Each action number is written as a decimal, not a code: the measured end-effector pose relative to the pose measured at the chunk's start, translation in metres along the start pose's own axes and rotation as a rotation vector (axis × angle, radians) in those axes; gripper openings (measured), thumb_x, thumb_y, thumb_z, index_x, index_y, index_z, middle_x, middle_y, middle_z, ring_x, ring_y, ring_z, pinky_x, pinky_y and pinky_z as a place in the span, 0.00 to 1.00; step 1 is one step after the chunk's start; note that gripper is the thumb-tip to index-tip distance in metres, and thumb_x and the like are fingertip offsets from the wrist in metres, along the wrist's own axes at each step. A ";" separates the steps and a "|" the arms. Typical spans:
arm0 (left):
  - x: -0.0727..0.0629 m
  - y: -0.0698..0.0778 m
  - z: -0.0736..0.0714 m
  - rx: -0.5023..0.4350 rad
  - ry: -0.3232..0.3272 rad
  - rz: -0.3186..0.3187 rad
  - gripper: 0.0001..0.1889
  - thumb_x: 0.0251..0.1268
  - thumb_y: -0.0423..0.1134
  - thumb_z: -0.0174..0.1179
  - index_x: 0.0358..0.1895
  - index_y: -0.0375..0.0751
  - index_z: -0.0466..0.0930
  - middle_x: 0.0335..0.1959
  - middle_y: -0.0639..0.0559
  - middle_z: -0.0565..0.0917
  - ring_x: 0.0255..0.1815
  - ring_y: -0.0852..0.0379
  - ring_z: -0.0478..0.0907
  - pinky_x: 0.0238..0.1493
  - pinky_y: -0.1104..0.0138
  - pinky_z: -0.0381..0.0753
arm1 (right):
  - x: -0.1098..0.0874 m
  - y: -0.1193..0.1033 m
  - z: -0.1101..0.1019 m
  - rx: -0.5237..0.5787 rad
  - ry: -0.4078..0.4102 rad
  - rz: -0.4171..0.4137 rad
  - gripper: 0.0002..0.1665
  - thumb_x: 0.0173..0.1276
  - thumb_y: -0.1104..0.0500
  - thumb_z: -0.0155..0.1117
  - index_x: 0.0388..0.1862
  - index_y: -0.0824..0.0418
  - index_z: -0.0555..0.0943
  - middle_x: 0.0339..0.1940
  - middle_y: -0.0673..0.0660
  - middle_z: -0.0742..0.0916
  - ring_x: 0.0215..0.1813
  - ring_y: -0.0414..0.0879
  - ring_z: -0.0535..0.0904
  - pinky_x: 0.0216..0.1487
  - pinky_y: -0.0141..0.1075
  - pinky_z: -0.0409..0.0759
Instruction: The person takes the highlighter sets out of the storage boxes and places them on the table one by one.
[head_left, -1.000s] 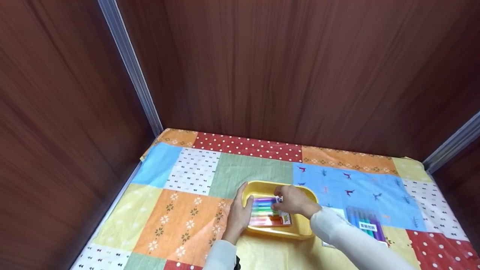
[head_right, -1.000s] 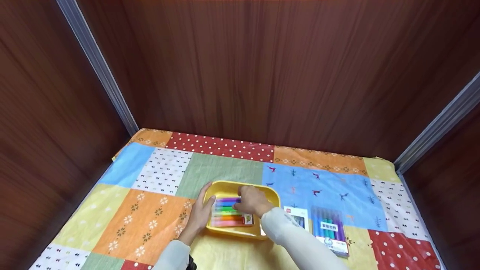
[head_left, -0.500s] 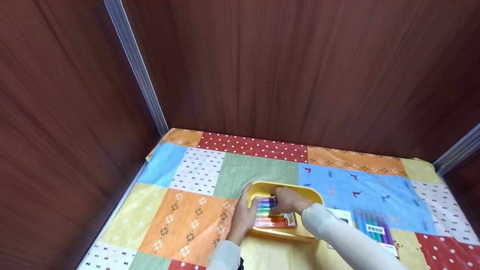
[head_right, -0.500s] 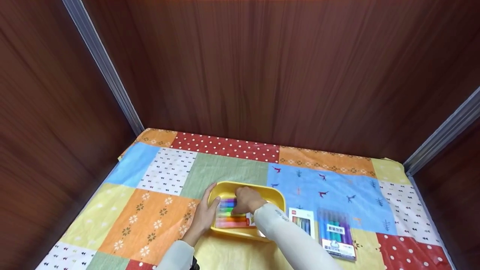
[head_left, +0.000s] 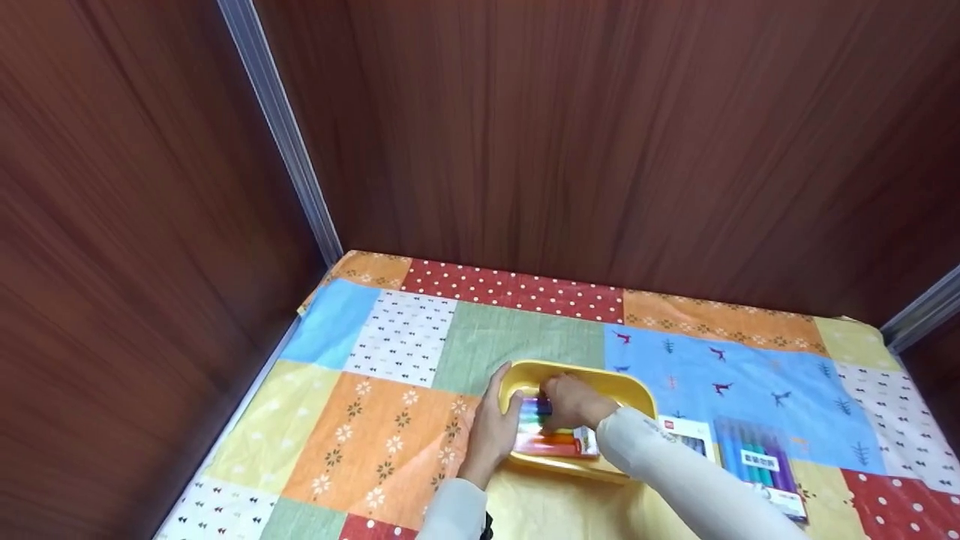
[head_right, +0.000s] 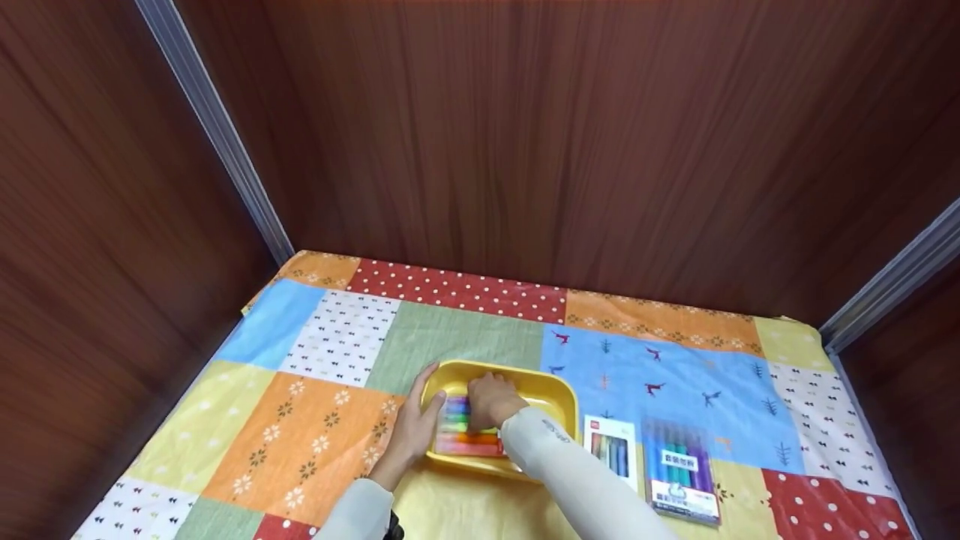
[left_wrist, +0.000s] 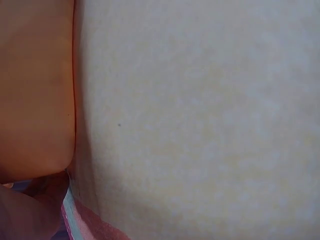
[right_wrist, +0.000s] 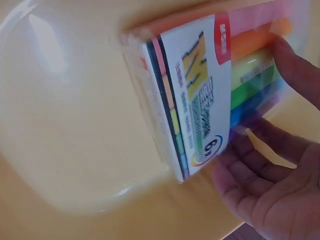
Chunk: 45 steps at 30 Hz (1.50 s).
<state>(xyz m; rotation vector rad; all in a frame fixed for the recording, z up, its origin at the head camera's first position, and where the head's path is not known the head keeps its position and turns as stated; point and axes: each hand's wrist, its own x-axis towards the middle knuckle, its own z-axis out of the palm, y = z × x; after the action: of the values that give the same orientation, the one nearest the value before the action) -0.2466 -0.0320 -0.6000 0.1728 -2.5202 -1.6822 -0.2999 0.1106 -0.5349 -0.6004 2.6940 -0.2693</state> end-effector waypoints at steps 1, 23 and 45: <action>0.000 0.001 0.000 0.003 0.000 -0.001 0.28 0.78 0.48 0.51 0.77 0.71 0.58 0.77 0.51 0.69 0.74 0.42 0.70 0.70 0.41 0.71 | 0.000 -0.001 0.000 -0.011 -0.007 0.000 0.28 0.48 0.53 0.84 0.43 0.66 0.82 0.40 0.59 0.83 0.44 0.54 0.76 0.58 0.50 0.80; -0.003 0.002 0.003 0.010 0.003 0.002 0.27 0.79 0.48 0.51 0.76 0.69 0.59 0.77 0.53 0.69 0.74 0.43 0.70 0.70 0.42 0.71 | -0.016 -0.002 -0.002 0.040 -0.054 0.097 0.38 0.48 0.53 0.85 0.53 0.62 0.74 0.46 0.60 0.83 0.50 0.55 0.79 0.67 0.54 0.77; -0.001 0.001 0.002 0.018 0.033 0.023 0.26 0.79 0.47 0.50 0.77 0.61 0.62 0.75 0.50 0.72 0.71 0.41 0.73 0.68 0.42 0.74 | -0.051 0.015 -0.041 0.090 -0.007 -0.075 0.10 0.56 0.64 0.78 0.32 0.60 0.82 0.29 0.51 0.84 0.33 0.44 0.75 0.43 0.45 0.83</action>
<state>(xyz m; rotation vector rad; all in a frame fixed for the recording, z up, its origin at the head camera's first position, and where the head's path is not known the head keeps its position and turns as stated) -0.2461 -0.0300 -0.5998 0.1710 -2.5050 -1.6350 -0.2783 0.1507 -0.4850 -0.6752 2.6395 -0.4050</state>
